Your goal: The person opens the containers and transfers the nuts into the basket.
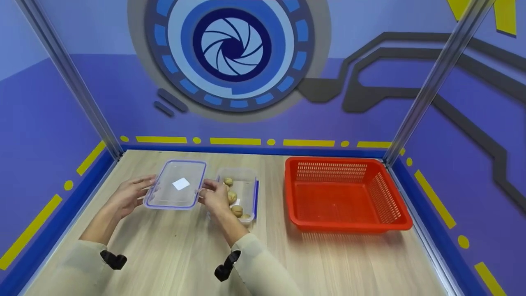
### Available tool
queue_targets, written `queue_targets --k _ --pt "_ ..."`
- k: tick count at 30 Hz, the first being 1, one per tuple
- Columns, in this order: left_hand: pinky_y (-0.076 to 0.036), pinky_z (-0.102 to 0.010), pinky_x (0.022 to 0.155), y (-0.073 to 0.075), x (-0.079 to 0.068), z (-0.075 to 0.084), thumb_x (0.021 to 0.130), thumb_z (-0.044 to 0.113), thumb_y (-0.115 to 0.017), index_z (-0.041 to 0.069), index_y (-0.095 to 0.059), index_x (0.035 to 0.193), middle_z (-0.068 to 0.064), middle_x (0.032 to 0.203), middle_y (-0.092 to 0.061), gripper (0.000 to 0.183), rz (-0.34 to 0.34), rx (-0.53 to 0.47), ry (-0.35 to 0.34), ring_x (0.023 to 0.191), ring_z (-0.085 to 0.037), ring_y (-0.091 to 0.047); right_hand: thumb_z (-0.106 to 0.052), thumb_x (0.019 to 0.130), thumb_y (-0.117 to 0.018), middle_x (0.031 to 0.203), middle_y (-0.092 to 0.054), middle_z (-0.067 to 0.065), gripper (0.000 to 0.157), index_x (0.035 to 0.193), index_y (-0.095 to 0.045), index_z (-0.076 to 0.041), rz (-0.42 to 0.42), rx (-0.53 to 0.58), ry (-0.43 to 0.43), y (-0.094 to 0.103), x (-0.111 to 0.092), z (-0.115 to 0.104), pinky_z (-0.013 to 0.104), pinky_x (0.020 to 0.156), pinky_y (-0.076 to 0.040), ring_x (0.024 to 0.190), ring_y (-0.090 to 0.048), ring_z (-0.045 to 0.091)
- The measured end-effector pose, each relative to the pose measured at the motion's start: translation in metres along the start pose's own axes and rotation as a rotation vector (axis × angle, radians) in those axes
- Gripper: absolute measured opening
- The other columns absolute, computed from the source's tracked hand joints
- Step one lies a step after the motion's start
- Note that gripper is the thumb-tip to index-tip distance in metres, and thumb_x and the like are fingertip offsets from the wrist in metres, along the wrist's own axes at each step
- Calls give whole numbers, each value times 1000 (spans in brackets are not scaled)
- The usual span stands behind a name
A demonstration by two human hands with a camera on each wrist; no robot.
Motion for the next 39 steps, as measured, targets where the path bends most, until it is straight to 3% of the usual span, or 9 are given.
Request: queue_targets --k 4,11,19,28,33,39 --pt "-59 -29 84 6 8 -2 108 15 -61 -7 -53 148 -8 124 -71 47 -18 43 22 110 -19 -67 9 98 -60 130 -62 23 44 142 -52 14 -21 94 -39 -4 8 6 40 98 -58 108 -67 26" --pt "-57 -34 96 14 21 -3 108 16 -63 -4 -55 148 -9 130 -70 45 -76 70 69 124 -26 -64 7 101 -58 124 -69 21 38 139 -56 12 -33 179 -110 -9 17 20 37 91 -59 103 -69 24" --pt "-59 -34 96 27 27 -12 108 18 -63 1 -51 152 -11 140 -65 49 -107 69 109 131 -28 -60 9 95 -57 117 -69 17 45 140 -57 8 -27 126 -140 -20 19 34 36 86 -57 95 -67 22" --pt "-58 -30 92 37 31 -31 105 16 -68 5 -50 154 -1 126 -70 54 -83 41 214 120 -21 -62 17 88 -55 114 -65 16 48 135 -57 10 52 81 -76 -25 18 43 41 86 -58 93 -65 20" --pt "-59 -31 93 40 32 -31 106 17 -67 5 -49 155 -4 133 -69 54 -81 67 199 120 -21 -64 17 86 -56 114 -65 18 46 131 -59 12 82 59 -63 -24 21 45 42 88 -58 94 -64 19" --pt "-59 -32 96 45 32 -35 107 16 -65 4 -50 155 -8 139 -66 52 -68 112 203 125 -23 -62 17 86 -54 121 -63 19 54 139 -58 9 44 -2 -79 -28 19 52 43 92 -58 103 -63 24"
Point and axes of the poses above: each hand's wrist, its own x-axis towards the middle knuckle, its own y-axis out of the back of the hand, z = x × y, the point moved 10 cm from there along x, towards the middle knuckle
